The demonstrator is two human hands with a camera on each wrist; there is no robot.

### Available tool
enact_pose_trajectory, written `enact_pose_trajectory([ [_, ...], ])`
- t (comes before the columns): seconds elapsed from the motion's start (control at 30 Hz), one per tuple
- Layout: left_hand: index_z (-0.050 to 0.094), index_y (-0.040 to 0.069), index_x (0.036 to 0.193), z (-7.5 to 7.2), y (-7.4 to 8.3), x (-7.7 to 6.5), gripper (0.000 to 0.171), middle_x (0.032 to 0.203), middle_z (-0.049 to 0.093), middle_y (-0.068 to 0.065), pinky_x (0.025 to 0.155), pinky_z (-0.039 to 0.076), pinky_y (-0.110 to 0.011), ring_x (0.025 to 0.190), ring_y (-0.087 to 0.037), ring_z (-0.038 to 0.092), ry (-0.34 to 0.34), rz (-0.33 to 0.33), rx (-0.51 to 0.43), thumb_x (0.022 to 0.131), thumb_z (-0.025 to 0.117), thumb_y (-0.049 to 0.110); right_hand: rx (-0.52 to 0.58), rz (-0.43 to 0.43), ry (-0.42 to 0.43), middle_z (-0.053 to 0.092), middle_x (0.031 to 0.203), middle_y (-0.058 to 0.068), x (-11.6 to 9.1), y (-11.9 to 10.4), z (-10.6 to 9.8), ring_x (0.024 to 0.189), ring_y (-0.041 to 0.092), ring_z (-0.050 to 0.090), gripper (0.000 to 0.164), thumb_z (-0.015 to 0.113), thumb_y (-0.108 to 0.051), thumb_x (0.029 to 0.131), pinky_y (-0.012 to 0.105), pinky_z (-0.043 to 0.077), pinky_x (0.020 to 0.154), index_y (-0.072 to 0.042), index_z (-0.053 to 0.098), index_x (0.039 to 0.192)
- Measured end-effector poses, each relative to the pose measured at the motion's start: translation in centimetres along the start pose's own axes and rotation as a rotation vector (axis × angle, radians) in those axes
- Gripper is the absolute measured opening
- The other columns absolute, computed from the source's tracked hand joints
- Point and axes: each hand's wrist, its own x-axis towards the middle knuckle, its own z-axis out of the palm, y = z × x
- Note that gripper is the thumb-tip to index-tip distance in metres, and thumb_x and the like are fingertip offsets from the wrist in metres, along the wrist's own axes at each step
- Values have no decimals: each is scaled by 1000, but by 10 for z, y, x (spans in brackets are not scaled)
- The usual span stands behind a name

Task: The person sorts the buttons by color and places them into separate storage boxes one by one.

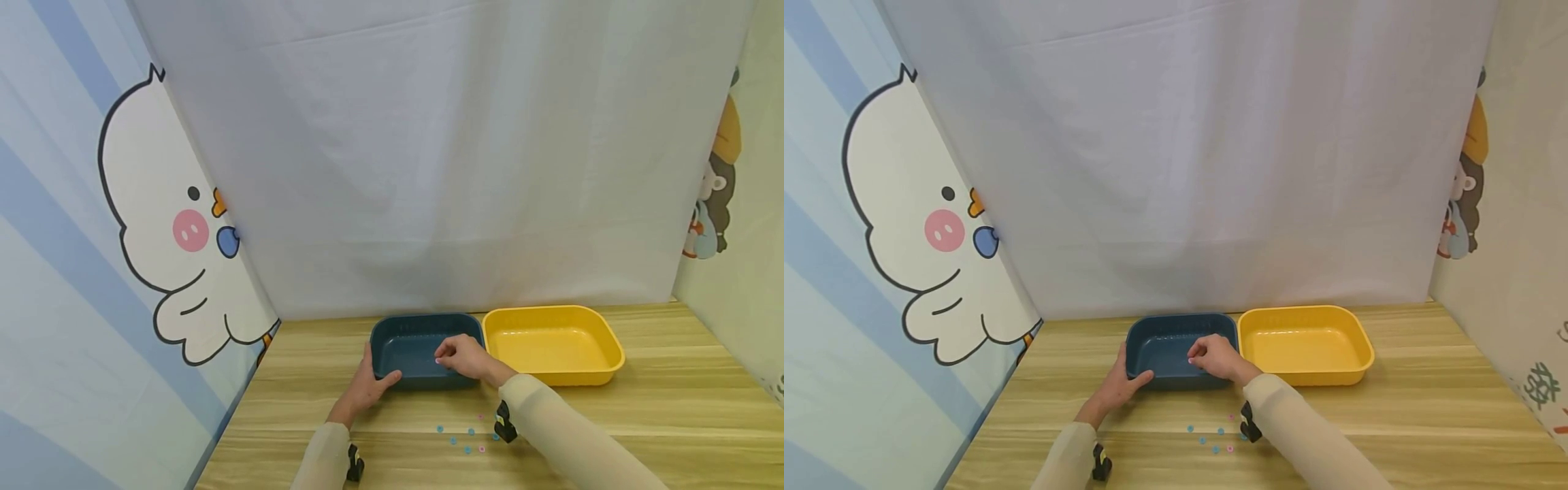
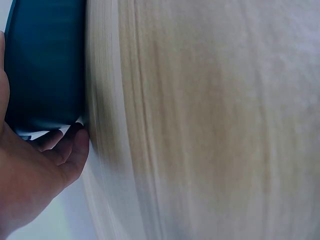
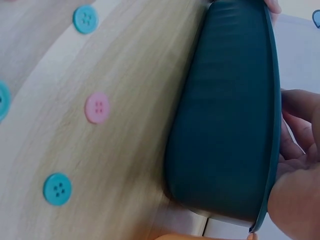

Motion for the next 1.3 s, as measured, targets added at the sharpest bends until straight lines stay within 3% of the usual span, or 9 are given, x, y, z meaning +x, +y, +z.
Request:
enact_pose_trajectory([
  [0.67,-6,1,150,2,1,1,102,154,4,-24,107,19,-57,139,-41,13,7,1,0,89,65,42,3,25,-16,65,82,-3,3,3,2,71,12,59,13,64,-8,90,30,51,66,-2,70,100],
  [1.1,-6,3,151,1,3,-2,102,154,5,-25,107,18,-57,139,-42,13,2,-7,-1,89,64,42,7,-68,-16,66,96,2,-8,1,-12,77,13,61,19,61,-7,92,28,52,68,0,66,109],
  [1.3,-6,2,151,0,2,-2,101,154,5,-25,107,18,-58,139,-42,13,8,-8,4,89,65,41,-18,-117,-37,66,92,1,-18,-5,-24,79,13,61,16,61,-7,92,26,51,69,-1,66,106],
])
